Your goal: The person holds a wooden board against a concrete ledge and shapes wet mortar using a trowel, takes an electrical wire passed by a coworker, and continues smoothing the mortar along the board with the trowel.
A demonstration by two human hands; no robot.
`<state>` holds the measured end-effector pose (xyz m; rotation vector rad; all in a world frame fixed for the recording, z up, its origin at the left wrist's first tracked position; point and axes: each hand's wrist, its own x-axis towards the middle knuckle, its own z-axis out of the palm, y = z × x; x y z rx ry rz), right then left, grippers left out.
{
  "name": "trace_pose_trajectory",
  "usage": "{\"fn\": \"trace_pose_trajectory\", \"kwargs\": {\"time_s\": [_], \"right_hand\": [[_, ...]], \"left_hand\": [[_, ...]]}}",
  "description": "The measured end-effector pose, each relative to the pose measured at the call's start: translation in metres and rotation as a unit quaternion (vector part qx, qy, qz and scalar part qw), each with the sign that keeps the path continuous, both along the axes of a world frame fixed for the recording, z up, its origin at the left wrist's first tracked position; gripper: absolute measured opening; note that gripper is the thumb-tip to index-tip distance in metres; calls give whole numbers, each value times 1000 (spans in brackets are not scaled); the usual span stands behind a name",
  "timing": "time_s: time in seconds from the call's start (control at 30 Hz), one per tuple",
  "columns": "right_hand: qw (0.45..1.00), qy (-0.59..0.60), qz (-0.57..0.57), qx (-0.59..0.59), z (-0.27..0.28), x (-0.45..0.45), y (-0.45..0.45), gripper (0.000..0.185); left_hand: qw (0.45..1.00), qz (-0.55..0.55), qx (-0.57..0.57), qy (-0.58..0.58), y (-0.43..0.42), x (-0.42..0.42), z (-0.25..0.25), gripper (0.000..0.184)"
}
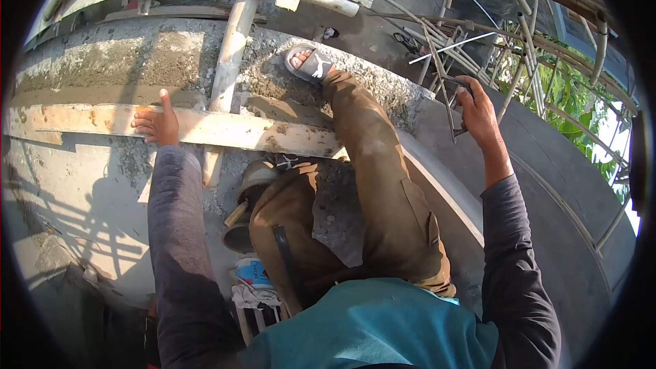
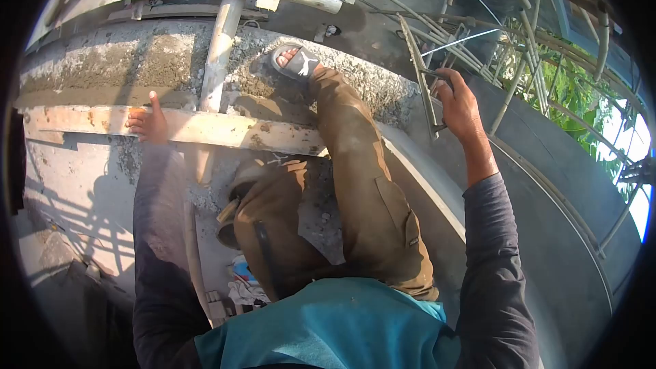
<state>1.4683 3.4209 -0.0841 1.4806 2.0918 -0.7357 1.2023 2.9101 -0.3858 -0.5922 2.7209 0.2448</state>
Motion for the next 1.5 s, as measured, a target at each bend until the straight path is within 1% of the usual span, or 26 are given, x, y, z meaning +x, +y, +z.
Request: {"fn": "trace_pose_trajectory", "kwargs": {"time_s": [0.03,0.07,0.1,0.17,0.2,0.27,0.33,0.37,0.4,0.5,0.53,0.57,0.6,0.63,0.67,0.73,0.8,0.83,0.9,1.0,1.1,1.17,1.23,1.33,1.47,1.5], "right_hand": [[1000,3,-8,-4,-16,31,11,33],[997,8,74,24,-43,68,21,33],[986,16,159,54,-66,89,31,32],[983,-130,127,7,-85,102,17,33],[983,-135,121,-41,-97,119,13,33],[975,-145,131,-106,-128,148,6,34],[967,-171,138,-131,-137,159,-11,33],[964,-185,132,-137,-137,156,-21,31],[956,-214,132,-150,-128,145,-28,33],[939,-257,142,-181,-124,141,-44,34],[937,-265,138,-179,-122,141,-47,34],[937,-266,131,-182,-125,145,-47,34],[937,-277,129,-168,-131,150,-47,34],[936,-288,128,-156,-135,154,-49,34],[934,-292,124,-162,-132,152,-47,34],[916,-311,169,-190,-120,142,-38,35],[914,-315,171,-192,-111,141,-37,33],[913,-317,173,-189,-110,142,-36,32],[913,-321,166,-192,-117,148,-40,32],[914,-321,156,-192,-131,144,-36,32],[912,-318,156,-207,-151,147,-36,31],[912,-309,163,-214,-176,149,-35,31],[922,-308,117,-202,-205,154,-36,30],[926,-316,124,-167,-233,168,-29,29],[930,-315,134,-133,-252,196,-21,30],[937,-304,90,-145,-258,197,-26,32]], "left_hand": [[999,-7,26,-43,-18,-3,0,120],[999,-12,21,-40,-47,-10,-3,120],[989,-58,97,-100,-77,-18,-7,112],[960,-129,197,-152,-79,-12,20,94],[952,-153,221,-145,-67,-3,47,85],[959,-154,221,-89,-42,25,65,74],[953,-165,196,-161,-66,48,33,76],[950,-49,252,-178,-28,66,52,79],[962,-21,190,-196,4,80,64,83],[932,-81,230,-268,63,117,78,85],[937,-116,184,-273,88,130,82,82],[947,-87,174,-256,134,145,105,78],[922,-3,254,-293,183,151,139,78],[900,35,304,-310,210,162,155,82],[900,34,299,-316,235,172,177,82],[846,-92,399,-341,281,188,230,75],[806,-266,371,-376,303,208,268,73],[795,-383,309,-354,306,219,283,74],[770,-502,217,-329,298,239,282,76],[776,-533,180,-287,299,247,278,75],[795,-502,184,-286,307,242,275,77],[785,-522,171,-288,307,237,270,77],[787,-507,204,-288,312,231,269,75],[824,-434,262,-252,311,238,254,73],[830,-397,325,-219,308,244,248,66],[829,-395,327,-223,305,246,247,66]]}}
